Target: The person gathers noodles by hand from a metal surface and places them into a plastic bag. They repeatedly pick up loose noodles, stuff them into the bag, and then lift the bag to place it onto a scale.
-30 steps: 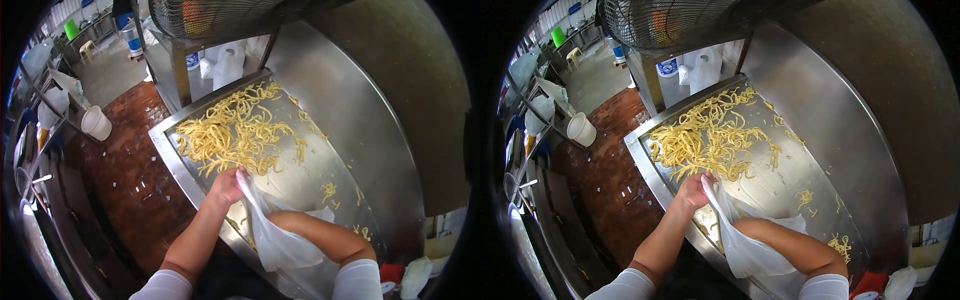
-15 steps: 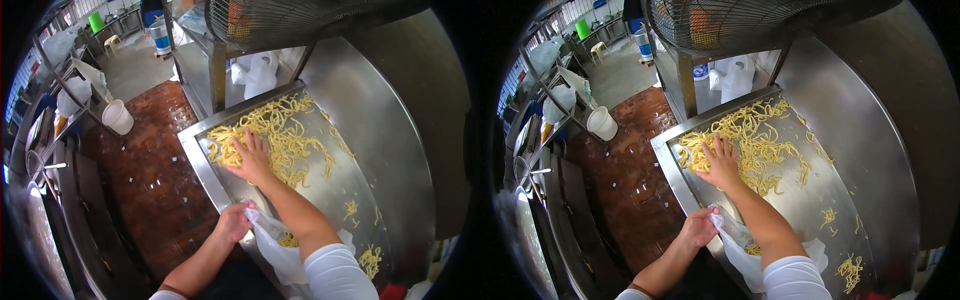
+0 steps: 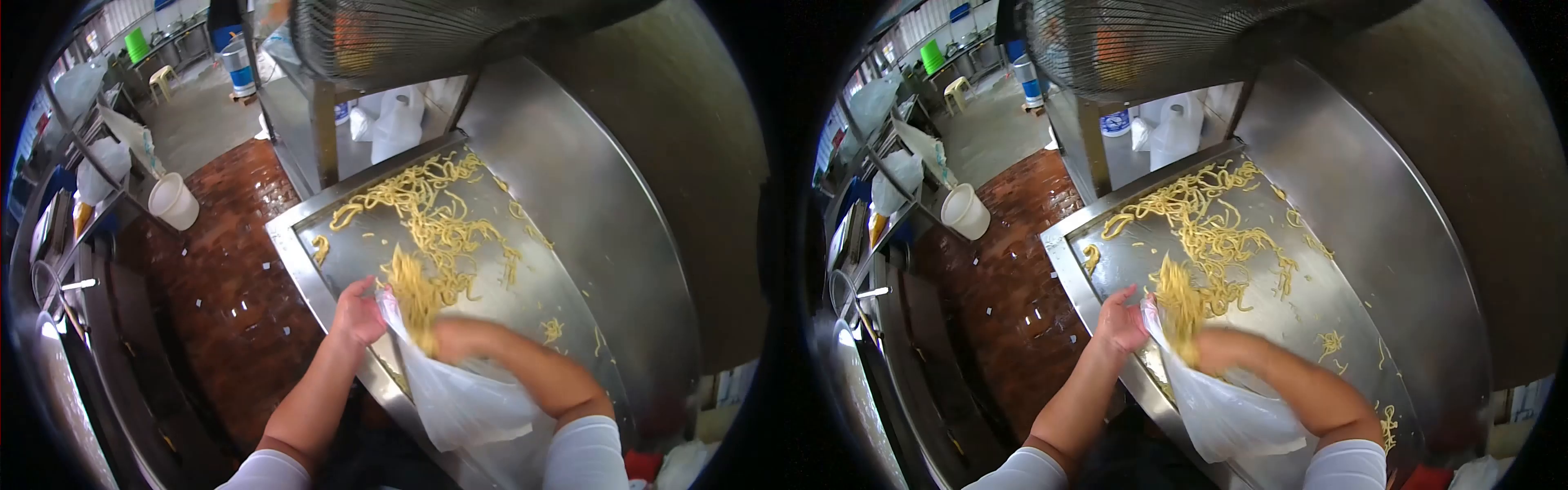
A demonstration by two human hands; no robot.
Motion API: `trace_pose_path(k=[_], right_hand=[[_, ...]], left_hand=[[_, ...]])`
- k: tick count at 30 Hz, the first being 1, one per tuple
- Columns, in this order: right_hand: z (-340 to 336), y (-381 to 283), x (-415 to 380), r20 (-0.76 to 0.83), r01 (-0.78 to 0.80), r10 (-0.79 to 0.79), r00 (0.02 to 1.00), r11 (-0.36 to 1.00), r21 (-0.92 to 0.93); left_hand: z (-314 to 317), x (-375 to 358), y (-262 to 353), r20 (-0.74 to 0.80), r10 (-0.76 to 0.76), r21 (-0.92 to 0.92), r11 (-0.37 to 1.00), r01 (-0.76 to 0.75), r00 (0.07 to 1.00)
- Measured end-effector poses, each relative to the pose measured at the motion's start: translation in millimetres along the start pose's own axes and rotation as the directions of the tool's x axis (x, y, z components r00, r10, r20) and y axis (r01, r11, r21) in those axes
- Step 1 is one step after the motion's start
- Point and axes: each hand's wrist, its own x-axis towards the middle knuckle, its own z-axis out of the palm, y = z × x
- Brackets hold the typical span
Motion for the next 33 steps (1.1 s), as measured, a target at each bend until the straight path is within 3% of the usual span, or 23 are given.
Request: trace_pose_path(k=[1,2,4,6,7,8,9,11,13,16,18,19,21,23,25,27,31,33], right_hand=[[9,-10,-17,0.254,-0.089,0.141,0.957,0.974,-0.206],[9,-11,-26,0.238,-0.102,0.148,0.960,0.975,-0.195],[10,-10,-40,0.366,-0.145,0.164,0.916,0.986,-0.080],[-17,22,-55,-0.021,-0.113,0.144,0.989,0.851,0.513],[-24,59,-58,-0.346,-0.039,0.278,0.896,0.826,0.562],[-35,73,-68,-0.560,-0.177,0.555,0.615,0.790,0.588],[-26,125,-72,-0.805,-0.259,0.545,0.233,0.833,0.489],[-28,179,-92,-0.881,-0.478,0.408,-0.242,0.740,0.473],[-13,271,-96,-0.773,-0.571,0.347,-0.531,0.528,0.629],[-39,253,-88,-0.841,-0.585,0.273,-0.468,0.618,0.525],[-70,260,-60,-0.896,-0.399,0.274,-0.350,0.821,0.408],[-85,260,-41,-0.935,-0.371,0.204,-0.291,0.876,0.307],[-117,267,-1,-0.955,-0.316,0.161,-0.250,0.919,0.237],[-148,269,41,-0.966,-0.205,0.166,-0.199,0.957,0.206],[-176,261,80,-0.975,-0.132,0.164,-0.149,0.974,0.184],[-196,243,110,-0.993,-0.270,0.114,0.017,0.957,0.105],[-207,211,167,-0.989,-0.241,0.135,0.063,0.963,0.116],[-198,172,183,-0.954,-0.168,0.114,0.276,0.983,0.069]], left_hand=[[3,4,-1,0.046,-0.017,0.018,1.000,0.017,0.999],[7,7,-3,0.020,-0.033,0.019,0.999,0.033,0.999],[8,9,-10,0.010,-0.018,0.067,0.998,0.017,1.000],[4,6,-7,0.022,-0.015,0.052,0.999,0.014,1.000],[8,1,-9,0.018,-0.037,0.074,0.997,0.036,0.999],[16,-8,-12,-0.023,0.002,0.071,0.997,0.000,1.000],[17,-11,-12,-0.064,0.045,0.067,0.997,-0.041,0.997],[6,-11,-3,-0.123,0.027,0.022,0.999,-0.024,0.992],[3,-15,2,-0.102,-0.017,0.065,0.998,0.023,0.995],[4,-15,11,-0.076,-0.071,0.115,0.990,0.079,0.995],[12,-14,10,-0.079,-0.070,0.138,0.987,0.081,0.994],[12,-10,12,-0.092,-0.060,0.149,0.986,0.073,0.994],[12,-4,17,-0.081,-0.095,0.115,0.988,0.105,0.992],[16,0,16,-0.133,-0.030,0.177,0.983,0.054,0.991],[11,-1,20,-0.105,-0.106,0.083,0.990,0.115,0.989],[5,0,25,-0.098,-0.135,0.079,0.987,0.143,0.986],[4,0,26,-0.080,-0.152,0.079,0.984,0.158,0.985],[0,0,27,-0.020,-0.188,0.056,0.980,0.189,0.982]])
